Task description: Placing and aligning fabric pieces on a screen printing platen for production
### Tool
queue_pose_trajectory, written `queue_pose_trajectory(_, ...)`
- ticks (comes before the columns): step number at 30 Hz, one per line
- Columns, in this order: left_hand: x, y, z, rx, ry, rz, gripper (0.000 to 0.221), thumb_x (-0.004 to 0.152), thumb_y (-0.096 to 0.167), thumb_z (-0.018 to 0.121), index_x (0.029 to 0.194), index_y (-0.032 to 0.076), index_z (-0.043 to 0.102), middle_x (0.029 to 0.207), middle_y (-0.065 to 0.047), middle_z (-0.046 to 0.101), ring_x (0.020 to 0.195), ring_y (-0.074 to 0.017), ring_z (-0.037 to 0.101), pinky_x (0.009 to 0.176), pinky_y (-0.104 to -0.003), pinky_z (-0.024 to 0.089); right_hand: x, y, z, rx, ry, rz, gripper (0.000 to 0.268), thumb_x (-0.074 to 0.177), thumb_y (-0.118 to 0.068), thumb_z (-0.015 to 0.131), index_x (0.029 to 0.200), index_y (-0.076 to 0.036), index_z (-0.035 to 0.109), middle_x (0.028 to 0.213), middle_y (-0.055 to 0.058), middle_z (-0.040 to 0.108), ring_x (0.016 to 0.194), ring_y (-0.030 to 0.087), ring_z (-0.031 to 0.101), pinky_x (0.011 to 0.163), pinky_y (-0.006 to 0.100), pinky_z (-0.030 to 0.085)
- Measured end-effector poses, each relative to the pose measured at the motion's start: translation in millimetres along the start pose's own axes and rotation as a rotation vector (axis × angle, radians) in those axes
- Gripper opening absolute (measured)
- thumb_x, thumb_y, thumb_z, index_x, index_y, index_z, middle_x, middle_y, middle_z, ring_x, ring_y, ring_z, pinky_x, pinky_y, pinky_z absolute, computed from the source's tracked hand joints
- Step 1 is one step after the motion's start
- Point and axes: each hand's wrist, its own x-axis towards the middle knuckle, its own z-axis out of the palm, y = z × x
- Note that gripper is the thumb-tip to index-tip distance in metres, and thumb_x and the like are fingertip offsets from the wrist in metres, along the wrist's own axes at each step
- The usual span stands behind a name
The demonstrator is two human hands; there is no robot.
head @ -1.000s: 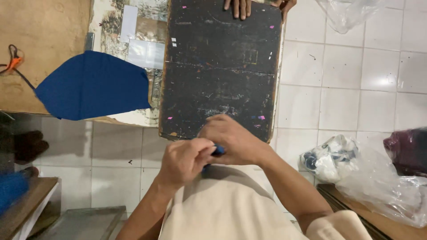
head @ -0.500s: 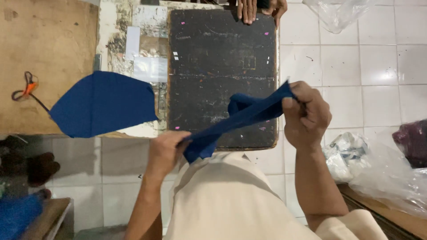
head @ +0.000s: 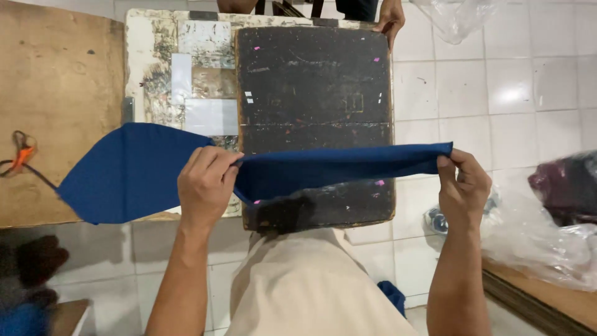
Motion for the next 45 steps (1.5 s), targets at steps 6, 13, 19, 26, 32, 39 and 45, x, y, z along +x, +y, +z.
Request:
queue_pose_trajectory(6, 31, -52, 47, 0.106, -0.047, -0.099, 0.016, 0.092, 0.016, 0.076, 0.107, 0.020, 0.079, 0.086, 0.002, 0.060, 0.080, -0.0209, 0.066, 0.070, -0.036, 0.057, 61, 28, 15, 0.110, 0.007, -0.146, 0.010, 0.107, 0.010, 0.066, 0.107, 0.001, 0.070, 0.095, 0.009, 0.057, 0.089, 0.013, 0.053, 0.091, 0.035, 0.049)
queue_pose_trajectory(13, 131, -45, 94, -0.696, 0.241, -0.675, 0.021, 0.100, 0.001, 0.060, 0.117, 0.002, 0.073, 0.071, -0.014, 0.067, 0.059, -0.0169, 0.068, 0.053, -0.023, 0.055, 151, 50, 81, 0.646, -0.088, 0.247, 0.010, 0.105, -0.006, 0.060, 0.112, -0.001, 0.065, 0.076, 0.012, 0.060, 0.072, 0.019, 0.065, 0.074, 0.030, 0.059)
queue_pose_trajectory(19, 157, -62, 121, -0.688, 0.504, -0.387, 0.021, 0.106, 0.013, 0.064, 0.119, -0.002, 0.073, 0.101, -0.022, 0.074, 0.095, -0.0252, 0.075, 0.079, -0.033, 0.065, 203, 65, 91, 0.828, -0.088, 0.205, 0.017, 0.102, -0.023, 0.062, 0.106, -0.007, 0.064, 0.105, 0.021, 0.075, 0.097, 0.031, 0.079, 0.088, 0.037, 0.064)
queue_pose_trajectory(26, 111, -96, 176, -0.460, 0.415, -0.638, 0.011, 0.097, 0.004, 0.078, 0.108, 0.003, 0.080, 0.078, -0.011, 0.073, 0.076, -0.0066, 0.059, 0.063, -0.027, 0.051, 202, 113, 137, 0.673, -0.013, 0.417, 0.018, 0.104, -0.019, 0.069, 0.093, -0.005, 0.068, 0.087, 0.017, 0.074, 0.079, 0.026, 0.079, 0.073, 0.031, 0.067)
queue_pose_trajectory(32, 53, -128, 229, -0.399, 0.142, -0.907, 0.033, 0.089, 0.004, 0.077, 0.121, 0.012, 0.076, 0.088, -0.005, 0.066, 0.083, -0.0112, 0.061, 0.074, -0.032, 0.053, 181, 172, 174, 0.385, -0.138, 0.486, 0.016, 0.092, -0.009, 0.079, 0.096, 0.002, 0.068, 0.081, 0.014, 0.072, 0.070, 0.015, 0.073, 0.068, 0.022, 0.064)
queue_pose_trajectory(39, 56, -137, 230, -0.304, 0.028, -1.035, 0.047, 0.085, 0.006, 0.077, 0.131, 0.012, 0.068, 0.089, -0.011, 0.070, 0.086, -0.0225, 0.069, 0.081, -0.039, 0.056, 181, 206, 172, 0.360, -0.213, 0.566, 0.014, 0.089, -0.004, 0.076, 0.086, 0.005, 0.067, 0.085, 0.024, 0.071, 0.074, 0.027, 0.076, 0.067, 0.037, 0.068)
queue_pose_trajectory(45, 98, -182, 246, -0.233, -0.002, -1.262, 0.061, 0.080, 0.037, 0.087, 0.135, 0.027, 0.062, 0.087, 0.001, 0.075, 0.085, -0.0153, 0.075, 0.077, -0.034, 0.058, 237, 181, 182, 0.469, -0.168, 0.709, 0.024, 0.092, -0.022, 0.079, 0.107, -0.010, 0.065, 0.082, 0.004, 0.063, 0.067, 0.012, 0.069, 0.060, 0.029, 0.066)
